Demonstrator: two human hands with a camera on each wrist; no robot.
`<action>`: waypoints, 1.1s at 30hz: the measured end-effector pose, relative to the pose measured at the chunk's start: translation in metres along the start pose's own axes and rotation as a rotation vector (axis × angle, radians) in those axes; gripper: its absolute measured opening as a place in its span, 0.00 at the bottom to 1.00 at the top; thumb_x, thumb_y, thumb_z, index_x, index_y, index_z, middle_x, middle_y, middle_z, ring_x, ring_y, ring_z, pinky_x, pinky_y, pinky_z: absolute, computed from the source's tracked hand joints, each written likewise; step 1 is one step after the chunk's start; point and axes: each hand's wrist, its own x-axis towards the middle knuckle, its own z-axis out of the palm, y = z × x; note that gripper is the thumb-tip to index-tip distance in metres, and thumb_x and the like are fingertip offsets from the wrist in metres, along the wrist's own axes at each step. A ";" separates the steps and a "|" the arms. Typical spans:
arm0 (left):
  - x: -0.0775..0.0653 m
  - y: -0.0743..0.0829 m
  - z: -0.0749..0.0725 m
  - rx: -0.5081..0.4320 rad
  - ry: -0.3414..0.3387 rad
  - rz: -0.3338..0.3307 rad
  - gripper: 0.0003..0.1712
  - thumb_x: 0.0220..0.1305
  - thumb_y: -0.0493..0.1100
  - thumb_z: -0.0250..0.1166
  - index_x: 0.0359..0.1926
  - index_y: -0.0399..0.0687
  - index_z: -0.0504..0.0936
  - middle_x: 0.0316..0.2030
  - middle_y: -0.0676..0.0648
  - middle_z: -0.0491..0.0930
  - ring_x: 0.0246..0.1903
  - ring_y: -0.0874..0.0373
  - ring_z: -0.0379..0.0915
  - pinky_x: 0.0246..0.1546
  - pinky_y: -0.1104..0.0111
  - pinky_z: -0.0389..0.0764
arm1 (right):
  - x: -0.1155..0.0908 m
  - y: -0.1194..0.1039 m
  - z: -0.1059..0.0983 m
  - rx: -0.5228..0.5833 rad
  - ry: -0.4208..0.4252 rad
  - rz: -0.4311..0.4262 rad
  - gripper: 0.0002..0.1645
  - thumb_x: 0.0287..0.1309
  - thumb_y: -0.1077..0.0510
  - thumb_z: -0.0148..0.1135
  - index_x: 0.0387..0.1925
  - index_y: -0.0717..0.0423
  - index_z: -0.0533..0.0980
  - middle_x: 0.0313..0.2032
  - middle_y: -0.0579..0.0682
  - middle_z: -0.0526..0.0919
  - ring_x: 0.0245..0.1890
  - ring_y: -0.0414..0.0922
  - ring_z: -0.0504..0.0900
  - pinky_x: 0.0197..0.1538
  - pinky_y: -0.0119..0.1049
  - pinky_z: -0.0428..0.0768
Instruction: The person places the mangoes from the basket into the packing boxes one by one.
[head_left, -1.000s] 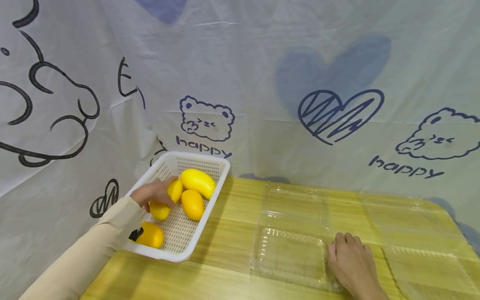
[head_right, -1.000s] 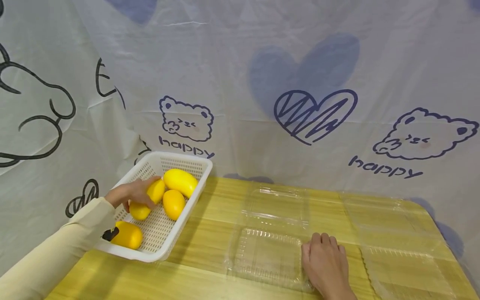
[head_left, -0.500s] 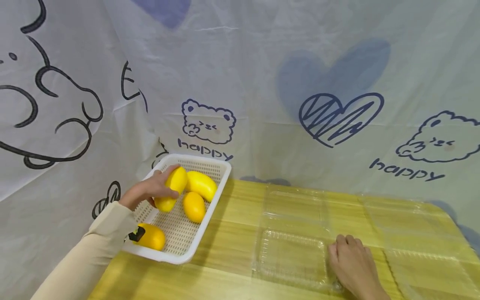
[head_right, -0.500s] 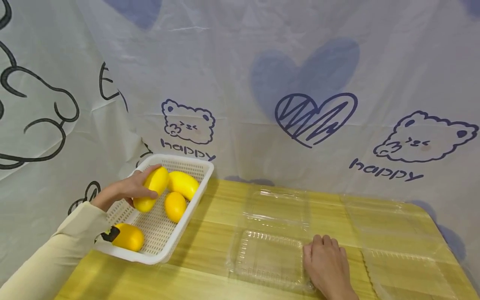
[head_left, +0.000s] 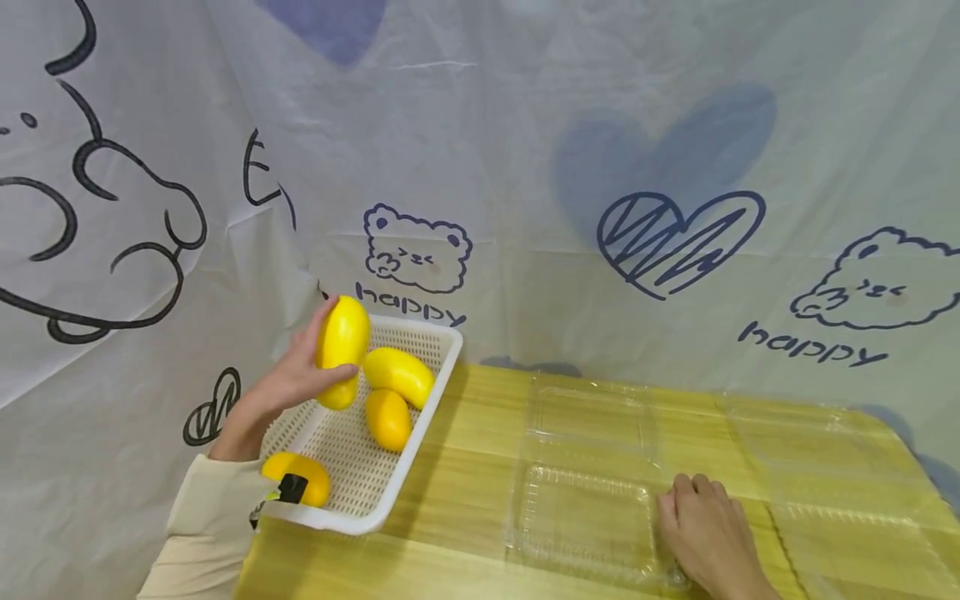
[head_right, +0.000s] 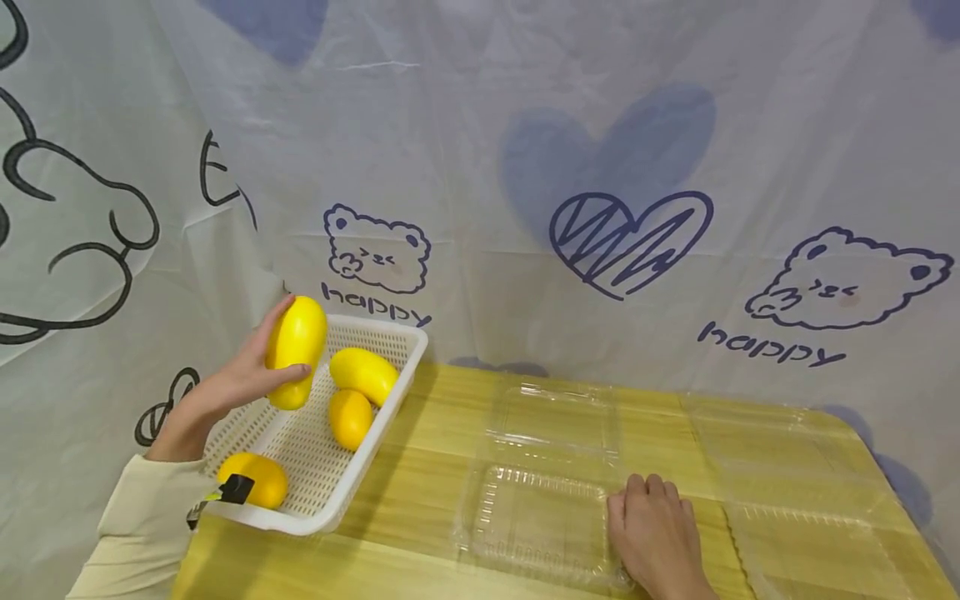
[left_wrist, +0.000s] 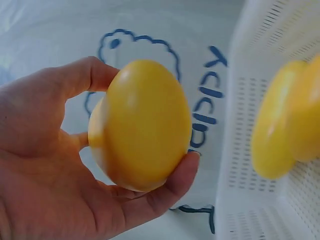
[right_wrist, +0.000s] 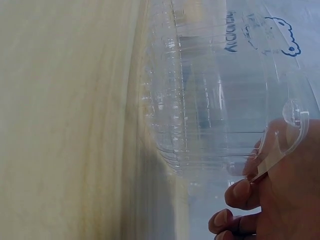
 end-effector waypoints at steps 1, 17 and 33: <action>-0.001 0.001 -0.001 -0.024 0.005 0.003 0.60 0.67 0.40 0.66 0.83 0.58 0.32 0.71 0.27 0.50 0.55 0.34 0.66 0.49 0.48 0.78 | 0.000 0.000 0.000 0.001 -0.001 0.001 0.21 0.78 0.53 0.37 0.30 0.55 0.70 0.30 0.51 0.73 0.31 0.50 0.71 0.35 0.48 0.70; -0.043 0.013 0.004 -0.253 0.143 -0.041 0.59 0.72 0.47 0.66 0.78 0.89 0.30 0.80 0.40 0.36 0.67 0.28 0.60 0.59 0.32 0.66 | -0.003 0.003 0.005 -0.006 -0.015 0.016 0.21 0.79 0.53 0.36 0.29 0.52 0.70 0.29 0.50 0.71 0.32 0.50 0.71 0.34 0.48 0.70; -0.048 0.024 0.001 -0.590 0.282 0.231 0.59 0.70 0.27 0.61 0.81 0.82 0.38 0.80 0.42 0.41 0.62 0.60 0.70 0.53 0.76 0.78 | 0.002 0.006 -0.001 -0.010 0.035 0.006 0.21 0.78 0.54 0.38 0.30 0.53 0.72 0.29 0.50 0.73 0.31 0.49 0.72 0.33 0.48 0.72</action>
